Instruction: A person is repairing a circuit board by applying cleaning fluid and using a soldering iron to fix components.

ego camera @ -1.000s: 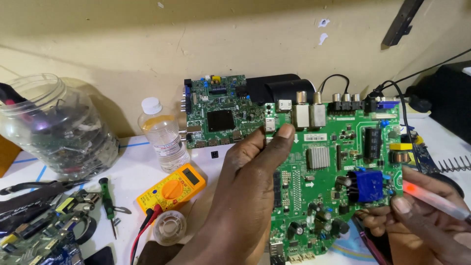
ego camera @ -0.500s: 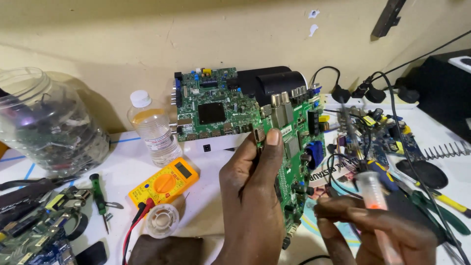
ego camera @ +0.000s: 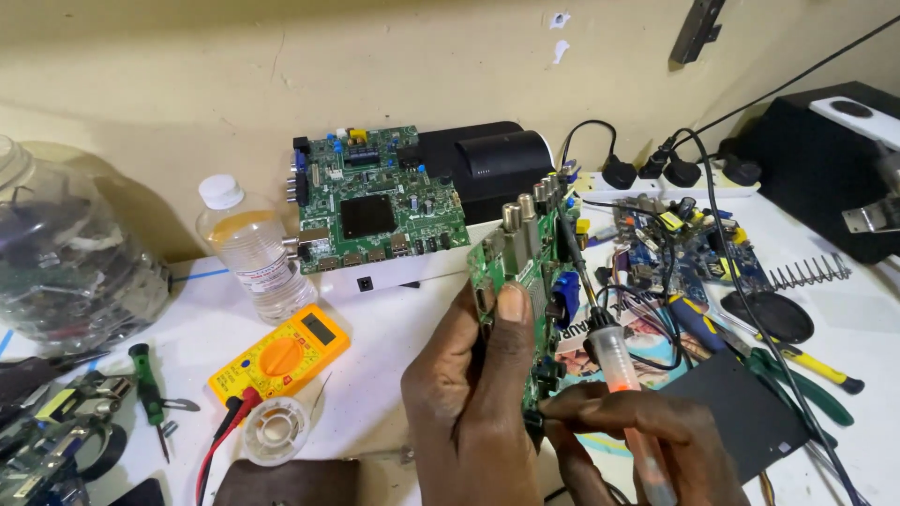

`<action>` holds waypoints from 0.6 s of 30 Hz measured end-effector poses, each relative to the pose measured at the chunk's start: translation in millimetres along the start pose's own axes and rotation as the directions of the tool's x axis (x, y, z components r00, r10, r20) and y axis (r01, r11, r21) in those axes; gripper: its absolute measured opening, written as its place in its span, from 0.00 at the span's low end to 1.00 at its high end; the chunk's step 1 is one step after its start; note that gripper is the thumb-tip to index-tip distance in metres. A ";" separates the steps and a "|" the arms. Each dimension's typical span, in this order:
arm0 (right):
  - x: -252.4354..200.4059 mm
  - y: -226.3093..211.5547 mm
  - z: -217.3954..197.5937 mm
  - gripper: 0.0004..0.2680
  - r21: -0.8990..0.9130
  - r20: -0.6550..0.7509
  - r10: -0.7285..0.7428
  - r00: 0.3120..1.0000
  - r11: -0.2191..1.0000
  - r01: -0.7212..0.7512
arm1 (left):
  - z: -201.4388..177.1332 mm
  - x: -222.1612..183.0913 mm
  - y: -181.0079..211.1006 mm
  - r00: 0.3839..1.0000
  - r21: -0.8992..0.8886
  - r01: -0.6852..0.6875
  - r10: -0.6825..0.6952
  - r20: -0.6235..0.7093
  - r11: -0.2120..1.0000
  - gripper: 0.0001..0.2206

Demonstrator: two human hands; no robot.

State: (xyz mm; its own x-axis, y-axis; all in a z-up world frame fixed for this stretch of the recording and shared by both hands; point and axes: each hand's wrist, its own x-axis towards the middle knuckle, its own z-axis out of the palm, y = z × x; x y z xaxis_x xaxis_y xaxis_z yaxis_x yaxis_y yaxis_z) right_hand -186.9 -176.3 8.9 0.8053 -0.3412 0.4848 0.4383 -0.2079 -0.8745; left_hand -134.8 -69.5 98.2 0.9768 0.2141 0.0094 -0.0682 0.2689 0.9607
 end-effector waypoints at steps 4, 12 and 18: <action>-5.3 1.7 -3.8 0.10 0.036 -0.084 0.217 0.973 0.976 -0.214 | 6.8 -9.1 10.2 0.985 -0.111 0.174 -0.173 0.019 0.978 0.21; -2.3 -6.4 4.0 0.05 -0.324 -0.120 0.012 0.993 0.945 -0.051 | 5.4 -12.6 -8.9 0.991 0.043 -0.132 0.131 0.032 0.990 0.25; -7.2 -4.5 12.4 0.09 0.359 -0.069 0.109 0.992 0.930 -0.078 | 8.3 -9.8 17.8 0.946 -0.240 0.321 -0.321 0.041 0.916 0.10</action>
State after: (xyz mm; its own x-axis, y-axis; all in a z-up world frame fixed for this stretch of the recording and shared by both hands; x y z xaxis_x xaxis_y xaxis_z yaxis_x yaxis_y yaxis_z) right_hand -189.7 -161.6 9.1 0.8190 -0.4242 0.3864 0.4886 0.1624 -0.8573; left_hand -143.9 -74.6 117.5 0.9544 0.0776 -0.2883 0.2027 0.5408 0.8164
